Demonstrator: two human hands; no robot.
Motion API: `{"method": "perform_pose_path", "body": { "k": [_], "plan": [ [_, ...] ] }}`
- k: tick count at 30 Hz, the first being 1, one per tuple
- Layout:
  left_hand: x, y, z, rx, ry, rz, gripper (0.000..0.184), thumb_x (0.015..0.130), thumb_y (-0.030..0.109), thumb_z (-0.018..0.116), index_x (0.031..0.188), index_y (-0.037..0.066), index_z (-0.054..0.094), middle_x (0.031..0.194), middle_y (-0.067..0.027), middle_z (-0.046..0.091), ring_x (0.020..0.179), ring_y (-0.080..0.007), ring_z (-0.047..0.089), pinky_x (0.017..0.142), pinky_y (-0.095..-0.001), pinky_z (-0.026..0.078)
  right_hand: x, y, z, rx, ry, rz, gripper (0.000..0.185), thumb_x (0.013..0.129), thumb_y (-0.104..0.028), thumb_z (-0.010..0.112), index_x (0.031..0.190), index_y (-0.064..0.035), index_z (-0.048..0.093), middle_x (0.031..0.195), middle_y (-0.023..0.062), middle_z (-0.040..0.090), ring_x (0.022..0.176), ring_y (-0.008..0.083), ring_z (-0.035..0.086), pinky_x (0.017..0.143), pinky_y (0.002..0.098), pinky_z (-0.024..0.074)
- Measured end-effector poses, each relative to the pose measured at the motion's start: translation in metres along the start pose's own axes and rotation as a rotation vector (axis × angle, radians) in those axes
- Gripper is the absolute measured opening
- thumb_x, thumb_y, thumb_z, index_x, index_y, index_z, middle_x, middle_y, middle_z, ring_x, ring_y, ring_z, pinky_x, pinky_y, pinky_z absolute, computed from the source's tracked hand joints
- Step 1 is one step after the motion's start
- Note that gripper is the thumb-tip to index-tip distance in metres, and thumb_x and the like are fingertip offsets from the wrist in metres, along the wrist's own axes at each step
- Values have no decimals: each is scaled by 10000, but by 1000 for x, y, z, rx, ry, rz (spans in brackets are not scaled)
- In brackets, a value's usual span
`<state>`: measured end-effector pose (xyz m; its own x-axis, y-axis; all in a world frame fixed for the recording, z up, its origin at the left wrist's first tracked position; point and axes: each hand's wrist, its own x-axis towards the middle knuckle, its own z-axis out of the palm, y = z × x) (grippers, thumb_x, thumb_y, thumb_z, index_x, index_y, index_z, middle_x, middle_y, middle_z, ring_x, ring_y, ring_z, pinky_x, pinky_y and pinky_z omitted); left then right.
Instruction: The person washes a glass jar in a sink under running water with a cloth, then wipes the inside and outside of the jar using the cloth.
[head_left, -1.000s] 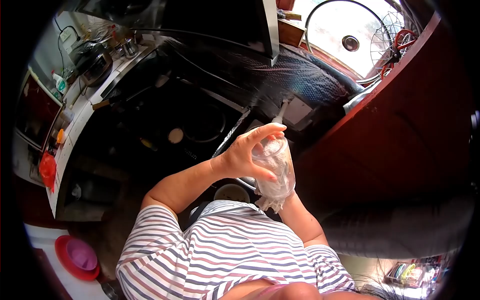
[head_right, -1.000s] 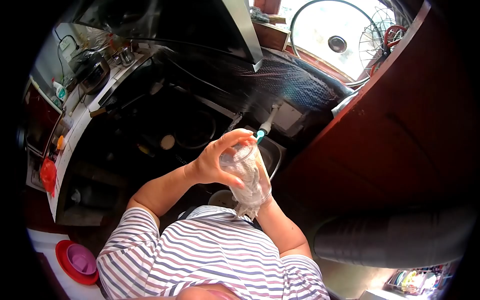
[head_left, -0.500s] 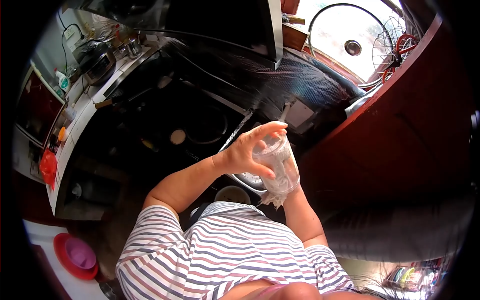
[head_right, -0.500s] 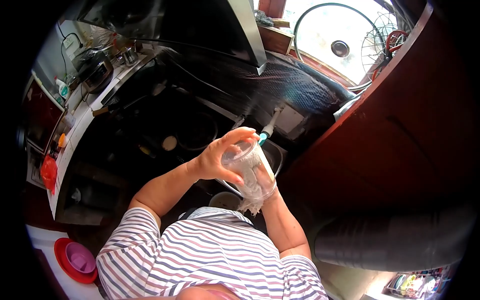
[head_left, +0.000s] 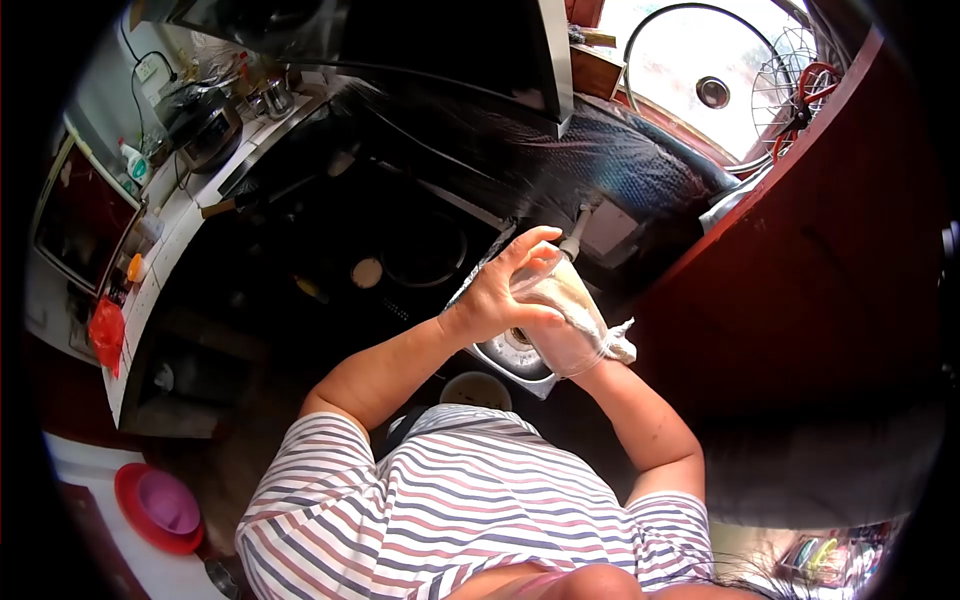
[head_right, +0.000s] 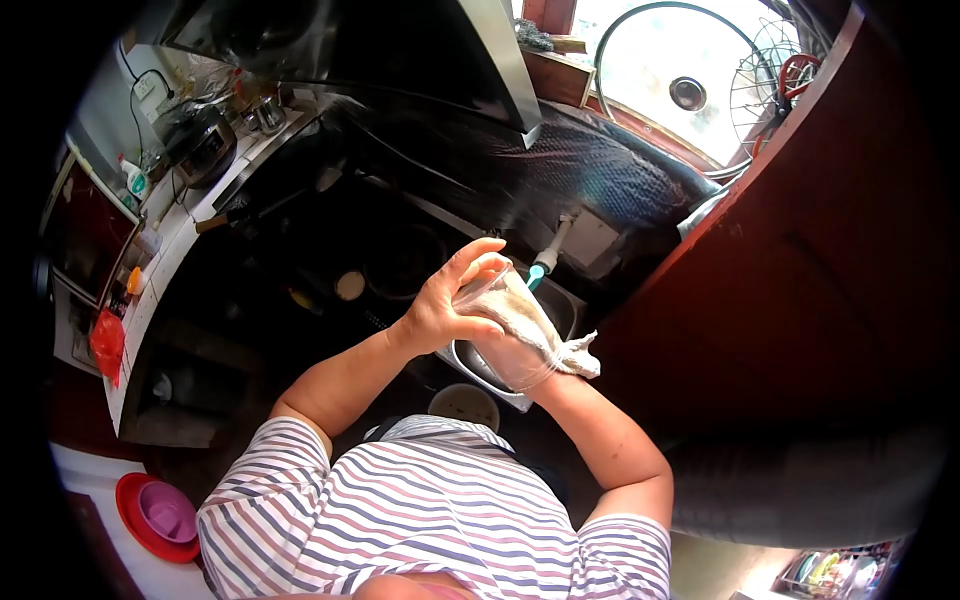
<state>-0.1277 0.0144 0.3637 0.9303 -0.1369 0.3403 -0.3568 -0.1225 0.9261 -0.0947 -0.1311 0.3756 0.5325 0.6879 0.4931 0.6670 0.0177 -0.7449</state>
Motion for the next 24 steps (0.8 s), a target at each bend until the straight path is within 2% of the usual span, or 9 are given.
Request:
{"method": "perform_pose_path", "body": {
  "k": [3, 5, 7, 9, 15, 18, 19, 21, 24],
  "plan": [
    [6, -8, -3, -269, -26, -117, 956, 616, 169, 842, 1398, 110, 294, 1245, -159, 472, 1179, -228, 462, 1008, -365, 383, -2, 3, -6, -153, -134, 1, 127, 815, -8, 566, 941, -20, 568, 934, 89, 541, 854, 188, 548, 731, 291, 452],
    [5, -11, -1, -316, 22, -159, 885, 650, 133, 815, 1379, 89, 315, 1180, -141, 528, 1123, -213, 510, 985, -360, 405, -14, 22, 3, 282, -66, 352, 178, 814, -17, 586, 990, -41, 595, 884, 76, 543, 816, 196, 548, 708, 304, 451],
    [3, -21, -1, -588, 55, -326, 797, 694, 104, 780, 1356, 73, 338, 1078, -119, 589, 1034, -192, 562, 947, -350, 435, -29, 34, 2, -164, -103, -99, 224, 827, -48, 605, 1048, -82, 618, 862, 63, 560, 796, 197, 553, 698, 307, 455],
    [2, -30, 1, -641, 72, -352, 725, 724, 82, 752, 1332, 58, 358, 989, -96, 619, 960, -175, 590, 908, -333, 458, -45, 38, -4, -18, -198, 47, 242, 869, -74, 586, 1107, -114, 605, 958, 41, 585, 845, 187, 564, 715, 284, 460],
    [0, -45, 8, -700, 135, -365, 640, 755, 94, 736, 1294, 50, 393, 911, -57, 632, 893, -132, 595, 836, -267, 463, -75, 33, -27, 28, -267, 339, 187, 910, -112, 506, 1068, -49, 583, 901, 65, 575, 833, 157, 554, 723, 281, 458],
    [8, -43, -42, -532, 392, -355, 646, 747, 284, 741, 1273, 109, 408, 993, -75, 588, 848, -174, 614, 550, -341, 565, -93, 40, -62, 375, -344, 658, 189, 903, -99, 467, 1004, -6, 595, 789, 16, 587, 698, 107, 537, 633, 244, 462],
    [7, -42, -57, -442, 370, -342, 702, 734, 338, 752, 1292, 119, 385, 1043, -86, 567, 872, -194, 618, 584, -356, 569, -103, 41, -71, 537, -312, 834, 180, 895, -97, 474, 983, -1, 599, 786, 10, 590, 692, 97, 539, 631, 236, 464],
    [4, -34, -65, -468, 328, -344, 730, 731, 376, 752, 1296, 109, 376, 1078, -104, 547, 905, -211, 616, 618, -391, 572, -108, 44, -75, 467, -56, 853, 161, 885, -95, 486, 938, -4, 608, 774, 4, 594, 687, 81, 537, 631, 228, 464],
    [2, -46, -64, -719, 187, -214, 784, 731, 459, 729, 1317, 96, 356, 1117, -180, 555, 949, -293, 608, 662, -439, 568, -129, 73, -81, 534, 55, 1013, 182, 859, -122, 510, 940, 2, 615, 818, 17, 610, 702, 88, 542, 631, 228, 457]
  ]
}}
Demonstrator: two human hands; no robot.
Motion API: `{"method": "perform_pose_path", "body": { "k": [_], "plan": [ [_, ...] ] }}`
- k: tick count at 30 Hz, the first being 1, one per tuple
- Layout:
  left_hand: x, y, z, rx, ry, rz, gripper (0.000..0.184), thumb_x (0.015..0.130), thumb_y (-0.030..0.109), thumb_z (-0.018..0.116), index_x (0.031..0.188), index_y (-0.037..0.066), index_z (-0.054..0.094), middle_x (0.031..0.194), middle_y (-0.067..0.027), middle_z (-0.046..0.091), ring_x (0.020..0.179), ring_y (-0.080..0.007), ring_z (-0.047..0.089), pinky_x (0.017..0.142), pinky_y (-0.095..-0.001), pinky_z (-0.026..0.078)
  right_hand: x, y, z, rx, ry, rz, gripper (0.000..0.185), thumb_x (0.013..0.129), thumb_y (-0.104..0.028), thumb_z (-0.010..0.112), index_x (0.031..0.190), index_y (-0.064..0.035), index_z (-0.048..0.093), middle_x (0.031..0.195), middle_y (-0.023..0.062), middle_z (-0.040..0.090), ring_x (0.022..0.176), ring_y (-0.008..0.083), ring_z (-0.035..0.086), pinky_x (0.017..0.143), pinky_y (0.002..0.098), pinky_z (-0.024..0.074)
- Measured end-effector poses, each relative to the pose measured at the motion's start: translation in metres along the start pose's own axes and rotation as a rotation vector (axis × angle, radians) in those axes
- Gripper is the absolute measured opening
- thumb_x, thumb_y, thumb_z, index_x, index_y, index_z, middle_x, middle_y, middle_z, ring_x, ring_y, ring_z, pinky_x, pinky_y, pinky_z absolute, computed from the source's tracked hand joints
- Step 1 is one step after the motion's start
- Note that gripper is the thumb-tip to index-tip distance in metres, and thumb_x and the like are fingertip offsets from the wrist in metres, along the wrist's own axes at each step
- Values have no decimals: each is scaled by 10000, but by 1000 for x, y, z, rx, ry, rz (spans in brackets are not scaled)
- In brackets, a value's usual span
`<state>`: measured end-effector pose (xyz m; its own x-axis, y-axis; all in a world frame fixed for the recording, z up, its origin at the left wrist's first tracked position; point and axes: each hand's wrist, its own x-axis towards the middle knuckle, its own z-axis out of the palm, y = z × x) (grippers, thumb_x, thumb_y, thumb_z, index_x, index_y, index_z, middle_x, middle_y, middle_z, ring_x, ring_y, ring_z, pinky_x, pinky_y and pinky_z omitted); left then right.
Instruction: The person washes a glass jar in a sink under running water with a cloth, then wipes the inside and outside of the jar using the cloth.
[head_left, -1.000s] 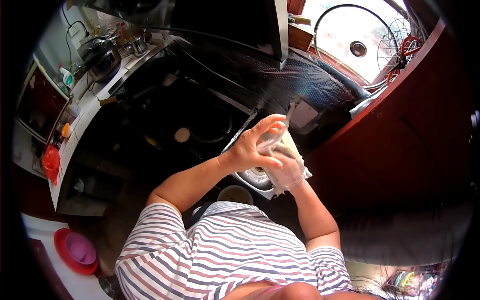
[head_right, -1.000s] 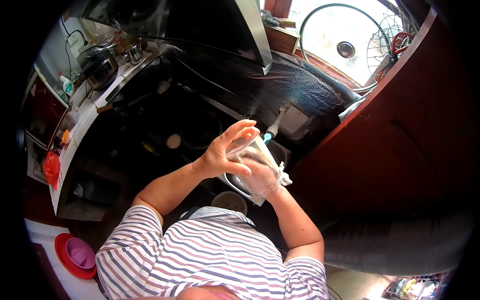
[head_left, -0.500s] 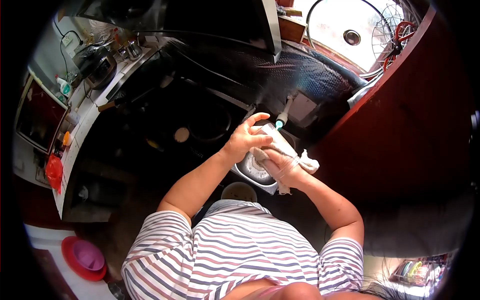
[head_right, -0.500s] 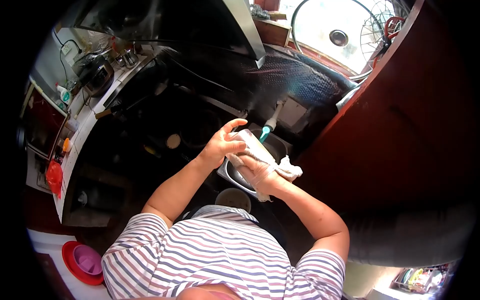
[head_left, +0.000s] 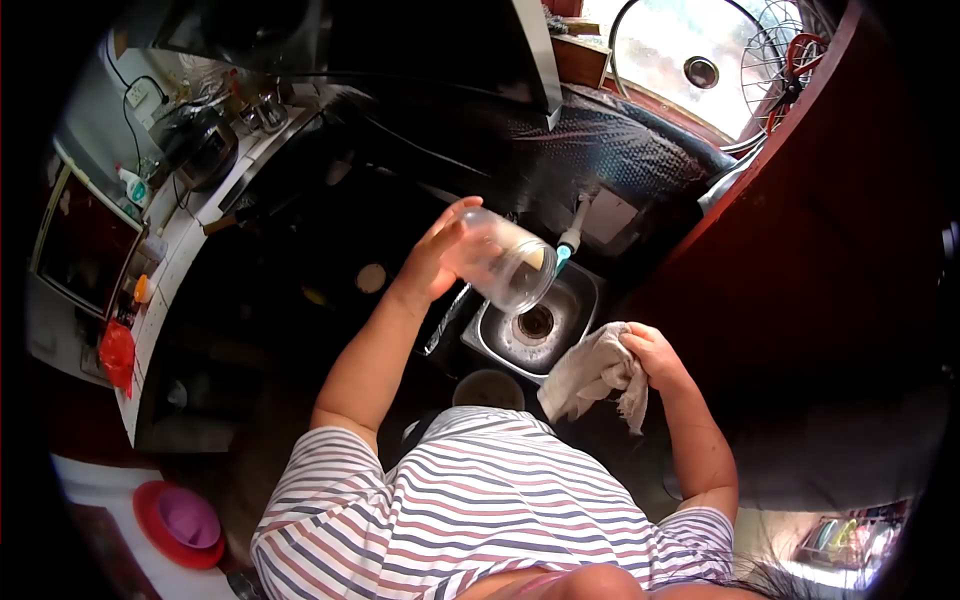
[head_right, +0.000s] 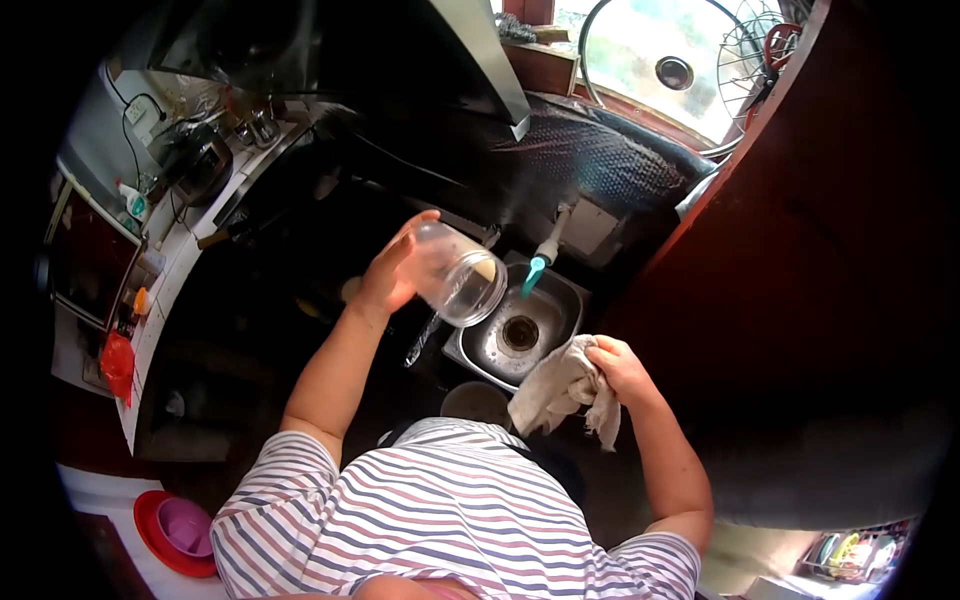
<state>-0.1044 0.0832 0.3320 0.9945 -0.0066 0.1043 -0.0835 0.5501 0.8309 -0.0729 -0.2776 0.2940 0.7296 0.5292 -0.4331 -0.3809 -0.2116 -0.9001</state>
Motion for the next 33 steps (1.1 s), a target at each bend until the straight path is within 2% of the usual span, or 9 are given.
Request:
{"method": "perform_pose_path", "body": {
  "k": [5, 8, 12, 16, 18, 20, 25, 28, 33],
  "plan": [
    [-10, -7, -1, -275, -153, -189, 827, 763, 633, 593, 1345, 108, 329, 1184, -237, 515, 1044, -369, 562, 660, -489, 563, -32, -14, 9, -234, -81, -112, 191, 857, -94, 530, 982, 22, 616, 839, 18, 614, 743, 92, 542, 669, 245, 464],
    [-10, -14, 4, -247, -74, -206, 877, 714, 692, 593, 1325, 101, 376, 1202, -261, 498, 1018, -385, 586, 640, -492, 560, -44, -15, 0, -339, -86, -272, 181, 865, -62, 532, 1001, 26, 614, 838, 9, 610, 747, 84, 541, 684, 236, 462],
    [-6, -28, 1, -256, -102, -245, 847, 753, 688, 551, 1342, 112, 349, 1247, -268, 465, 1069, -408, 546, 682, -475, 549, -63, -40, -8, -33, -88, -379, 163, 864, -38, 541, 994, 26, 617, 847, 10, 606, 760, 82, 539, 702, 229, 451],
    [-5, -39, 14, -306, -82, -272, 789, 780, 694, 490, 1319, 124, 402, 1246, -297, 471, 1064, -432, 550, 706, -480, 546, -72, -49, -2, 378, -153, -696, 222, 869, -19, 535, 1065, 63, 596, 1008, 125, 643, 943, 201, 612, 870, 330, 472],
    [-4, -43, 17, -444, -118, -284, 749, 823, 672, 427, 1321, 113, 426, 1219, -322, 490, 1054, -461, 542, 715, -502, 536, -78, -55, 12, 393, -206, -807, 231, 863, -16, 545, 1075, 62, 594, 1014, 131, 642, 964, 215, 607, 875, 341, 471],
    [-3, -49, 18, -510, -191, -283, 734, 835, 655, 426, 1329, 112, 420, 1228, -328, 481, 1050, -474, 537, 707, -503, 538, -83, -59, 23, 350, -276, -951, 273, 843, 0, 569, 1108, 63, 586, 1070, 159, 629, 1032, 254, 589, 900, 375, 465],
    [-6, -48, 34, -675, -417, -283, 728, 842, 597, 494, 1348, 86, 384, 1255, -371, 429, 1061, -507, 517, 741, -541, 523, -63, -51, 30, 470, -348, -996, 347, 839, 26, 558, 1185, 47, 552, 1208, 186, 566, 1122, 270, 548, 964, 387, 425],
    [-10, -50, 39, -699, -408, -295, 760, 824, 605, 520, 1348, 74, 377, 1250, -380, 424, 1068, -499, 517, 764, -548, 518, -57, -42, 30, 375, -392, -1080, 516, 841, -41, 567, 1339, -44, 433, 1343, 152, 467, 1263, 298, 423, 1061, 458, 314],
    [-13, -62, 42, -619, -330, -328, 780, 807, 636, 520, 1347, 89, 389, 1276, -318, 452, 1104, -464, 512, 908, -541, 433, -51, -40, 46, 404, -351, -1222, 567, 840, -42, 579, 1373, -100, 397, 1392, 130, 411, 1292, 298, 382, 1071, 483, 285]
  ]
}}
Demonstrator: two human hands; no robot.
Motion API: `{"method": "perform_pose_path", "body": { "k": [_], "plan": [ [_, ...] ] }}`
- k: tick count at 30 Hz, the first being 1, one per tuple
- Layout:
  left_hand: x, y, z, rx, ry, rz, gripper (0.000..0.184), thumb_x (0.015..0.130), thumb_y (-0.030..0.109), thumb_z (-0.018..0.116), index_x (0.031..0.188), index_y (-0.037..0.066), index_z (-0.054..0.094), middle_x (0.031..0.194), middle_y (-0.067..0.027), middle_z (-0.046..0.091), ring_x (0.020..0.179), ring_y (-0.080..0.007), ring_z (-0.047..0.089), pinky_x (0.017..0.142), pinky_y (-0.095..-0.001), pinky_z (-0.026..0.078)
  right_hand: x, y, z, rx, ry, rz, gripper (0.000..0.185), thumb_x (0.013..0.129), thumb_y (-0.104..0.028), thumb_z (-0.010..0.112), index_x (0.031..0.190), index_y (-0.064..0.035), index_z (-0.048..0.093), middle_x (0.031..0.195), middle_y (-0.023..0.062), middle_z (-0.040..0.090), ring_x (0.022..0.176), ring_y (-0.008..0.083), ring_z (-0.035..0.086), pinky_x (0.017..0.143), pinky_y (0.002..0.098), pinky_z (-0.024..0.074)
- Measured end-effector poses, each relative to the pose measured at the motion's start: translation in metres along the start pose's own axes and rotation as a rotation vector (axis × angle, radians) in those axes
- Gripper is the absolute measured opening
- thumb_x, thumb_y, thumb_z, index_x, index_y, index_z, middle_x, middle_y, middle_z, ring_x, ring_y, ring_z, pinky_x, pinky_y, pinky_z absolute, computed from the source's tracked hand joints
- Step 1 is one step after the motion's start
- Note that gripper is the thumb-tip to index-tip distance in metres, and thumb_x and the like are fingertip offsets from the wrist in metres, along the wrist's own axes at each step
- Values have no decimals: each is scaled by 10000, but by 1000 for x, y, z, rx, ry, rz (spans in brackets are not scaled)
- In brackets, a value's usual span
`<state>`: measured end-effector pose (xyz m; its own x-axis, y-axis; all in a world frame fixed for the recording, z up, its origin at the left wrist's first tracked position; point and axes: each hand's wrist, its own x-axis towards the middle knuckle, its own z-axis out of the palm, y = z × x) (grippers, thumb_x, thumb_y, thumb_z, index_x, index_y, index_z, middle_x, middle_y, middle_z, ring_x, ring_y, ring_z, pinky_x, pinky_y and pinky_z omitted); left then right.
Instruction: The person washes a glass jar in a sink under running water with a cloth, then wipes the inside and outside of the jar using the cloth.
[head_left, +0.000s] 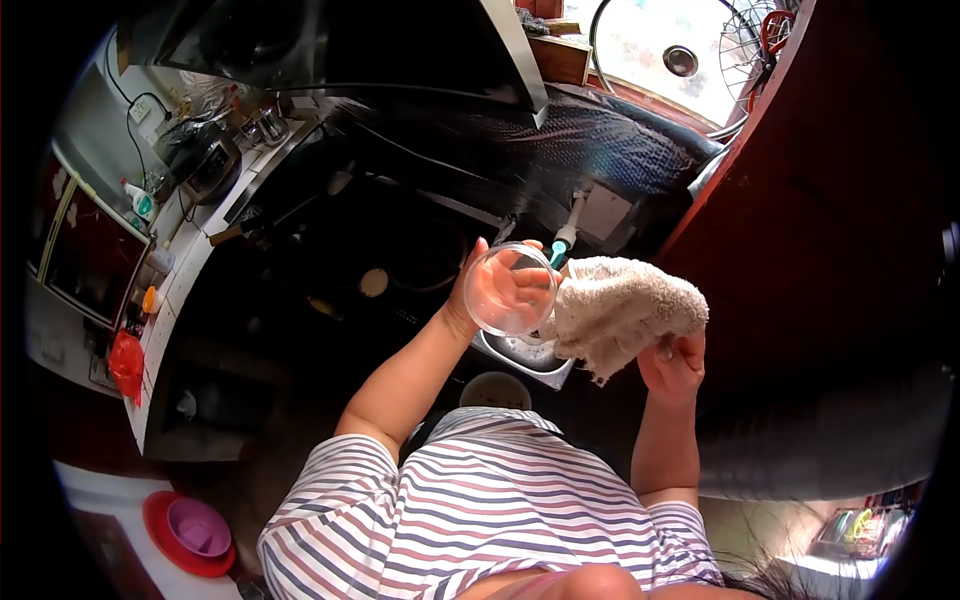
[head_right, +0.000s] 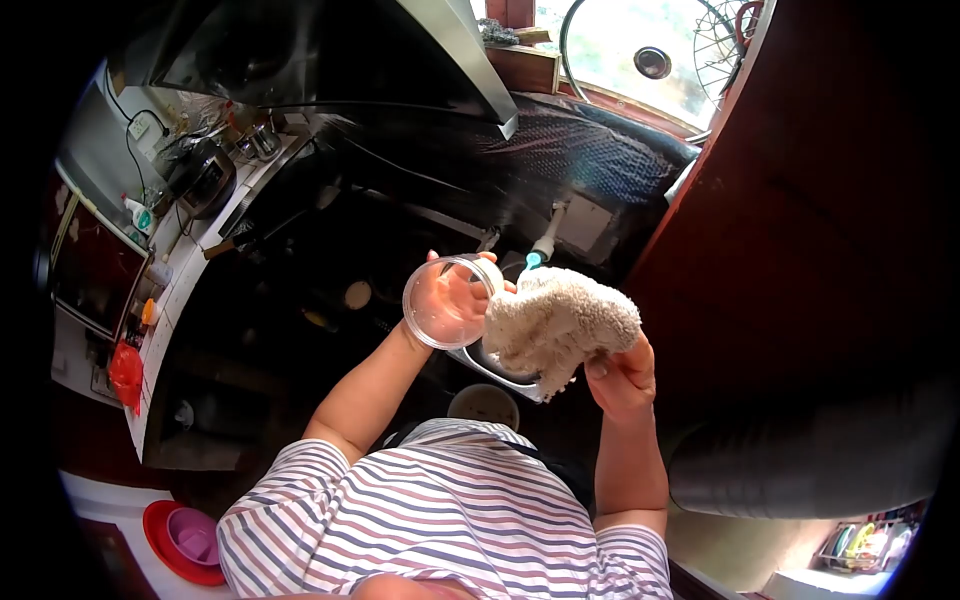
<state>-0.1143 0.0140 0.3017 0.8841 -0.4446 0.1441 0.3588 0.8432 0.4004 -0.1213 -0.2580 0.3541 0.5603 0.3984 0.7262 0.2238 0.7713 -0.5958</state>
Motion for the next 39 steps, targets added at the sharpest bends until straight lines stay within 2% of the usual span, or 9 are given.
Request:
{"method": "perform_pose_path", "body": {
  "k": [2, 5, 12, 19, 23, 28, 32, 35, 39],
  "plan": [
    [0, -2, 0, -12, -37, -38, 773, 800, 629, 540, 1342, 96, 401, 1305, -276, 452, 1146, -433, 496, 951, -519, 399, 10, 2, 9, -94, 3, 9, 529, 850, -45, 573, 1354, -96, 422, 1378, 140, 424, 1278, 306, 399, 1069, 482, 288],
    [9, -20, 10, 120, -6, -121, 852, 758, 701, 531, 1330, 80, 412, 1205, -235, 546, 1002, -328, 588, 742, -428, 521, 17, 36, 16, -229, 153, 108, 397, 914, -98, 499, 1282, 43, 448, 1249, 154, 521, 1113, 213, 533, 954, 351, 424],
    [10, -30, 23, 86, 51, -143, 800, 767, 621, 601, 1260, 7, 457, 1141, -172, 593, 991, -307, 594, 825, -412, 506, 30, 69, 2, -7, 239, 394, 379, 973, -215, 424, 1261, 26, 471, 1156, 109, 584, 1019, 140, 558, 898, 266, 431],
    [18, -8, 30, 835, 136, 1, 654, 690, 262, 745, 1222, -8, 477, 1125, -88, 549, 1028, -175, 558, 857, -302, 498, 11, 106, -28, 122, 455, 632, 325, 965, -189, 448, 1227, -2, 493, 1127, 106, 583, 973, 172, 583, 857, 302, 479],
    [8, 2, 37, 942, 130, 58, 677, 660, 266, 780, 1230, 47, 488, 1156, -79, 539, 1085, -184, 520, 897, -319, 457, -2, 89, -37, 214, 717, 622, 320, 958, -181, 439, 1218, 1, 487, 1161, 126, 576, 1019, 230, 587, 893, 337, 478],
    [6, 11, 21, 910, 148, 36, 691, 655, 244, 783, 1244, 55, 476, 1165, -77, 538, 1088, -186, 516, 935, -319, 424, 14, 25, -10, 116, 402, 459, 420, 964, -312, 430, 1226, 11, 477, 1104, 147, 584, 907, 175, 608, 770, 293, 520],
    [20, -13, 12, 920, 156, -41, 696, 671, 193, 774, 1258, 26, 440, 1170, -71, 533, 1118, -158, 487, 985, -308, 378, 26, 35, 12, -1001, -197, 245, 299, 890, -174, 513, 1116, 12, 574, 1202, 153, 523, 1135, 269, 477, 973, 388, 375],
    [25, -18, 11, 737, 99, -84, 683, 707, 190, 735, 1282, 12, 413, 1193, -81, 519, 1105, -159, 502, 973, -313, 394, 18, 58, -20, -311, 109, 677, 381, 951, -248, 467, 1238, -1, 509, 1176, 116, 565, 1075, 221, 543, 937, 316, 412],
    [34, -28, 26, 508, 126, 41, 712, 741, 403, 712, 1267, 20, 423, 1175, -124, 531, 1094, -214, 527, 942, -355, 429, 6, 80, -37, 451, 516, 706, 431, 975, -333, 421, 1269, -24, 483, 1171, 125, 585, 1047, 213, 579, 921, 337, 470]
  ]
}}
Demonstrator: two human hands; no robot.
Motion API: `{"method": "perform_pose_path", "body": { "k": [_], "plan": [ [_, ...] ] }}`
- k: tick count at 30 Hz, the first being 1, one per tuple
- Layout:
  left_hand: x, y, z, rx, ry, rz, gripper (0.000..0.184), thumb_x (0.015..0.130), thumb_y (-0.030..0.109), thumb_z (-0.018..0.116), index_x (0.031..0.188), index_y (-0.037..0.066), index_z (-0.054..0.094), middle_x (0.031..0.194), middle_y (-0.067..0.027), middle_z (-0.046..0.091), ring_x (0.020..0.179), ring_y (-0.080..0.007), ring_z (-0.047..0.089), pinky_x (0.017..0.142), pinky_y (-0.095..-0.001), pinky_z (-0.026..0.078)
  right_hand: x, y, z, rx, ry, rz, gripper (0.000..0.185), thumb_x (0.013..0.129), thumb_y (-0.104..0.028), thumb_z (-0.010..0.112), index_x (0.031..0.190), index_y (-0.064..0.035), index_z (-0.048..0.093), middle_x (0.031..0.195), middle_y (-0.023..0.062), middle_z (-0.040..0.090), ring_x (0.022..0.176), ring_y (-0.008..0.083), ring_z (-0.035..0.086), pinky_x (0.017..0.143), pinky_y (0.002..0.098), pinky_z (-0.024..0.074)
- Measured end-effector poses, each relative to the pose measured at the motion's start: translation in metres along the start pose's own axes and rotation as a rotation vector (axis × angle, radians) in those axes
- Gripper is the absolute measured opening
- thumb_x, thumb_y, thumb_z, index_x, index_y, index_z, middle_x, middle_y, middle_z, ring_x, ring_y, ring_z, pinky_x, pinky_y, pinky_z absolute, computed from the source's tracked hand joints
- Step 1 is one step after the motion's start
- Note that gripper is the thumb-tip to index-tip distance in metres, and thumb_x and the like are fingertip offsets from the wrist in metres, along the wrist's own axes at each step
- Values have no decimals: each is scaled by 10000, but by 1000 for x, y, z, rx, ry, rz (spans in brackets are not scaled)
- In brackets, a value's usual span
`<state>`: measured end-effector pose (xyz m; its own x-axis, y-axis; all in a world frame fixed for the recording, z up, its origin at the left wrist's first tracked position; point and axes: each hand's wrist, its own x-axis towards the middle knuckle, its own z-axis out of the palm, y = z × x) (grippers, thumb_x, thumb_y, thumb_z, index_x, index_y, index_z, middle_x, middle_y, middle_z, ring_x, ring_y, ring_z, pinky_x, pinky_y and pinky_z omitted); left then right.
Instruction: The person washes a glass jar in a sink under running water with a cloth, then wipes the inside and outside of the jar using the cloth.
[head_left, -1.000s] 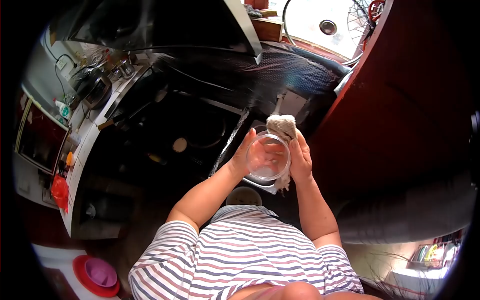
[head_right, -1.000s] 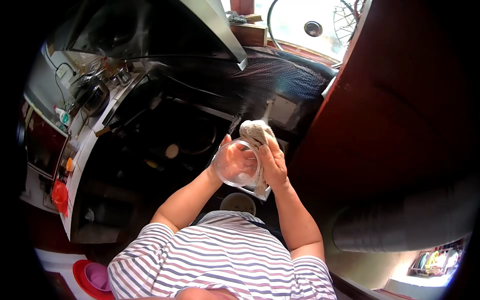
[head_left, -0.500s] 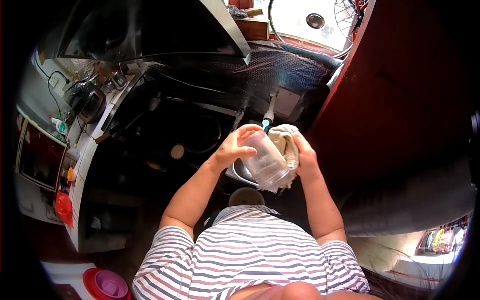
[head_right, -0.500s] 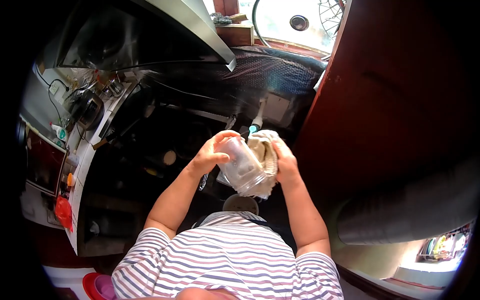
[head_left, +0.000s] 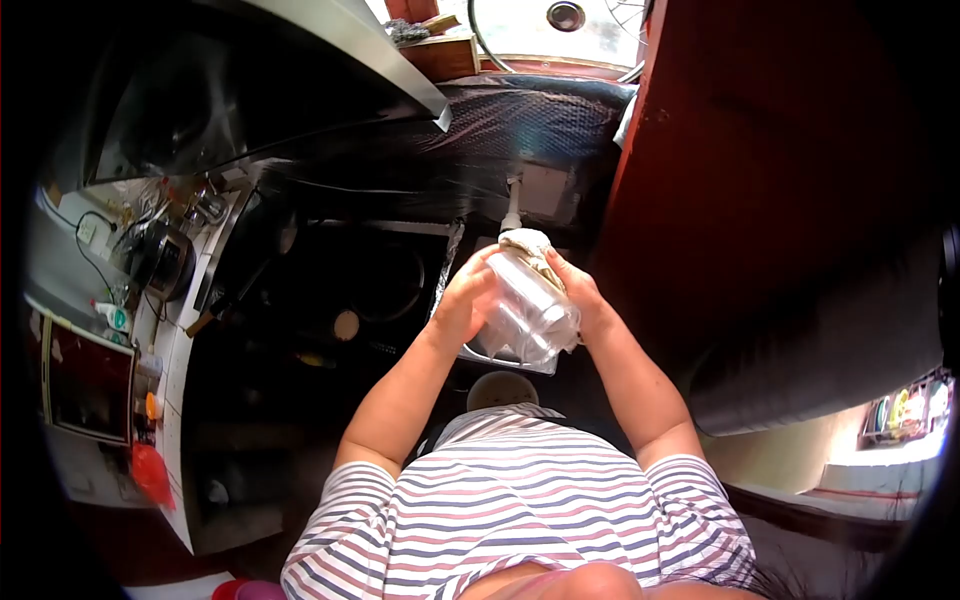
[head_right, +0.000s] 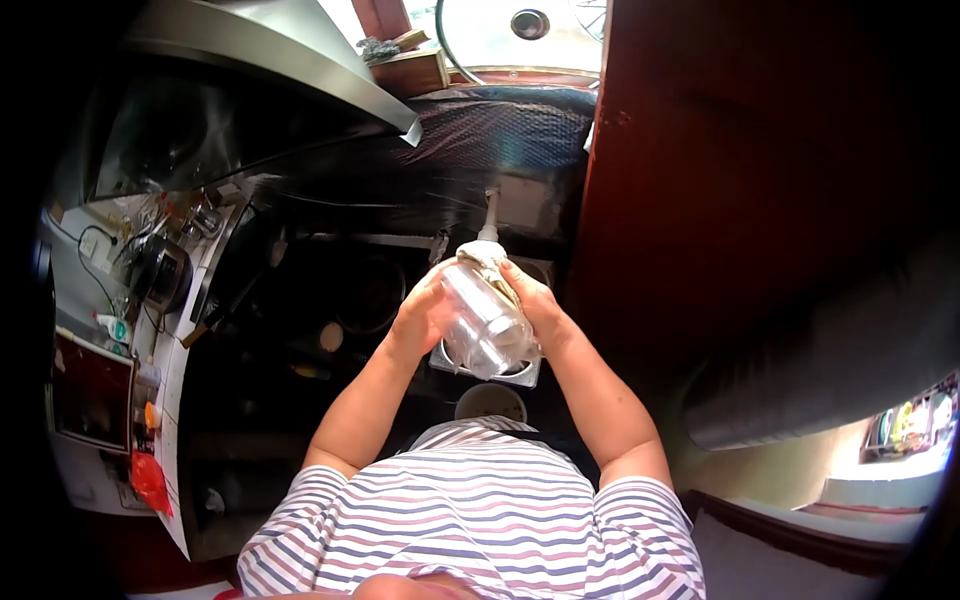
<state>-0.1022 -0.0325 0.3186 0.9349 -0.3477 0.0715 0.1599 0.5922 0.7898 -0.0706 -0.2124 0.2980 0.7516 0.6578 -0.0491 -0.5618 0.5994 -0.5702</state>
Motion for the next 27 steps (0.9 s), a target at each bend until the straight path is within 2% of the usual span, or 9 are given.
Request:
{"method": "perform_pose_path", "body": {
  "k": [3, 7, 11, 13, 15, 17, 21, 25, 27],
  "plan": [
    [0, -1, 1, -21, 199, 89, 728, 737, 355, 739, 1296, 59, 379, 1113, -123, 546, 1056, -220, 544, 891, -361, 459, 3, 23, 3, 131, -38, -214, 482, 997, -365, 327, 1319, -19, 419, 1274, 131, 520, 1129, 244, 538, 953, 363, 448],
    [3, -2, -19, 223, 323, 207, 776, 730, 350, 755, 1323, 59, 349, 1081, -97, 556, 1013, -194, 562, 851, -329, 472, -10, 36, -6, 376, -39, -185, 530, 997, -405, 265, 1337, -16, 382, 1309, 152, 479, 1164, 275, 512, 984, 437, 430],
    [0, -9, -21, 380, 352, 267, 819, 716, 340, 774, 1352, 59, 339, 1086, -58, 554, 995, -159, 554, 875, -296, 448, -15, 37, -13, 141, 134, -227, 418, 994, -277, 332, 1321, -21, 372, 1263, 183, 498, 1098, 305, 559, 906, 452, 498],
    [1, -15, -13, 468, 339, 395, 813, 709, 317, 784, 1351, 69, 352, 1118, -42, 532, 1014, -139, 526, 921, -282, 415, -19, 40, -12, 406, 100, 10, 395, 960, -195, 426, 1324, -48, 377, 1203, 171, 536, 1033, 293, 596, 852, 428, 533],
    [2, -19, -19, 496, 297, 419, 799, 714, 326, 783, 1348, 85, 361, 1156, -43, 503, 1045, -135, 487, 947, -289, 390, -23, 44, -7, 434, 44, 39, 402, 941, -182, 477, 1311, -47, 400, 1184, 169, 547, 1012, 287, 605, 846, 411, 533],
    [-3, -19, -19, 716, 227, 499, 747, 732, 306, 763, 1331, 89, 373, 1210, -69, 467, 1120, -187, 453, 975, -334, 363, -25, 44, -7, 370, 83, -34, 405, 909, -162, 541, 1279, -38, 435, 1165, 156, 559, 992, 262, 611, 836, 386, 531],
    [-19, -10, -31, 1092, 110, 447, 758, 675, 331, 766, 1304, 82, 425, 1314, -141, 431, 1232, -279, 414, 1043, -397, 319, -23, 12, -28, -281, 174, -265, 400, 820, -6, 551, 1215, -7, 481, 1099, 78, 590, 969, 160, 591, 865, 297, 486],
    [-15, 37, -6, 1309, -85, 170, 930, 599, 317, 818, 1372, 60, 368, 1340, -135, 434, 1271, -260, 391, 1090, -380, 250, -27, -25, -21, -656, 33, -96, 434, 718, 42, 481, 1143, -8, 554, 1016, 48, 610, 931, 118, 568, 839, 269, 470],
    [-7, 34, -5, 1241, -233, -54, 1097, 559, 263, 863, 1440, 73, 238, 1356, -167, 421, 1298, -239, 359, 1083, -380, 263, -21, -35, -17, -861, -48, -64, 443, 708, 38, 480, 1140, -13, 562, 988, 41, 612, 908, 117, 565, 828, 261, 465]
  ]
}}
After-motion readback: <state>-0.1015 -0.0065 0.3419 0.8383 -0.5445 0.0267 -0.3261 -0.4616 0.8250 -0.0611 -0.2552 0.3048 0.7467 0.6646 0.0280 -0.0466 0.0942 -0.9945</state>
